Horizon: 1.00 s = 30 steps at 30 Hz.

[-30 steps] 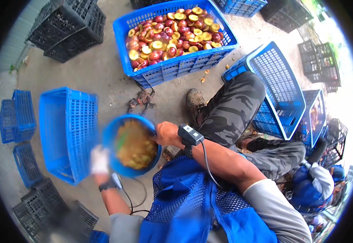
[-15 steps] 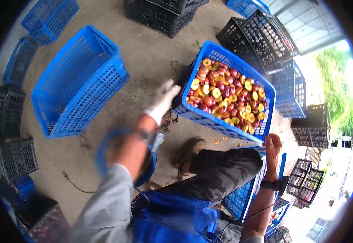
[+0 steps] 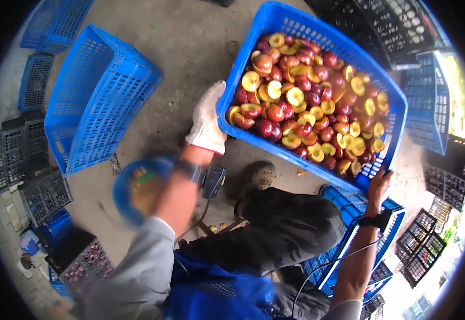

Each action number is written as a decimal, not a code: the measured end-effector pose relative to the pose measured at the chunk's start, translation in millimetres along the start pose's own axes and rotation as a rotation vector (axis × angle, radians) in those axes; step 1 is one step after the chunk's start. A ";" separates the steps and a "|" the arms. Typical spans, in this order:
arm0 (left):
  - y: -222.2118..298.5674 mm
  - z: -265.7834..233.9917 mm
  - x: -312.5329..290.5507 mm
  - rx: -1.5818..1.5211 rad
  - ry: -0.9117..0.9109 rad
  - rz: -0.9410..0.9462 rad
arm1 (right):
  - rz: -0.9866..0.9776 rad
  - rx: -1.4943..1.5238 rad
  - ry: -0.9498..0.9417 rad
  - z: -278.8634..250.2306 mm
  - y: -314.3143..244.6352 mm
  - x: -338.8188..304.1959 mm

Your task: Peeling and pitting plums using a specialized handheld pitting tool in an agricultural processing area.

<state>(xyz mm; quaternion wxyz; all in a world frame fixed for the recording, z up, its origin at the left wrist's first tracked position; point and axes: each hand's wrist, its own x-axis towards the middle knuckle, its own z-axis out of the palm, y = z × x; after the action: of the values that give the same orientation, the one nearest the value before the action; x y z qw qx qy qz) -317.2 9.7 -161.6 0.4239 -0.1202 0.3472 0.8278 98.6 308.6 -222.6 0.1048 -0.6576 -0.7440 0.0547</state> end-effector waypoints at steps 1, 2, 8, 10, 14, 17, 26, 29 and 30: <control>3.1 4.9 -8.8 -0.026 -0.016 -0.023 | -0.123 0.140 -0.061 1.6 27.1 19.5; 6.2 14.7 -17.3 0.013 0.043 -0.014 | -0.137 0.194 -0.117 -1.0 9.1 25.3; -49.2 30.4 -44.3 0.251 -0.014 0.190 | -0.372 -0.048 -0.187 12.8 66.9 147.5; -81.7 23.1 -47.7 0.404 -0.022 0.428 | -0.343 -0.093 -0.073 19.9 70.4 157.9; -100.6 3.9 -41.6 0.910 0.086 0.623 | -0.289 -0.384 -0.207 7.0 36.8 129.5; -108.8 -2.8 -10.5 0.611 -0.044 0.523 | -0.185 -0.222 -0.078 16.1 67.4 119.6; -93.9 29.9 8.7 0.976 -0.349 0.425 | 0.412 0.813 -0.184 63.2 111.4 66.4; -80.0 8.9 1.6 1.045 -0.499 0.437 | 0.047 0.426 -0.082 25.1 12.2 34.8; -78.8 5.3 0.2 1.068 -0.533 0.452 | 0.020 -0.146 -0.058 2.9 -43.8 19.5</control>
<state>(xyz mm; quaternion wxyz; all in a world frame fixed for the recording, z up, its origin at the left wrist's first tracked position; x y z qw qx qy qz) -254.8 44.9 -195.1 0.3120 0.3941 0.6113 0.6112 53.3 322.4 -214.2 0.0343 -0.6689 -0.7423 0.0204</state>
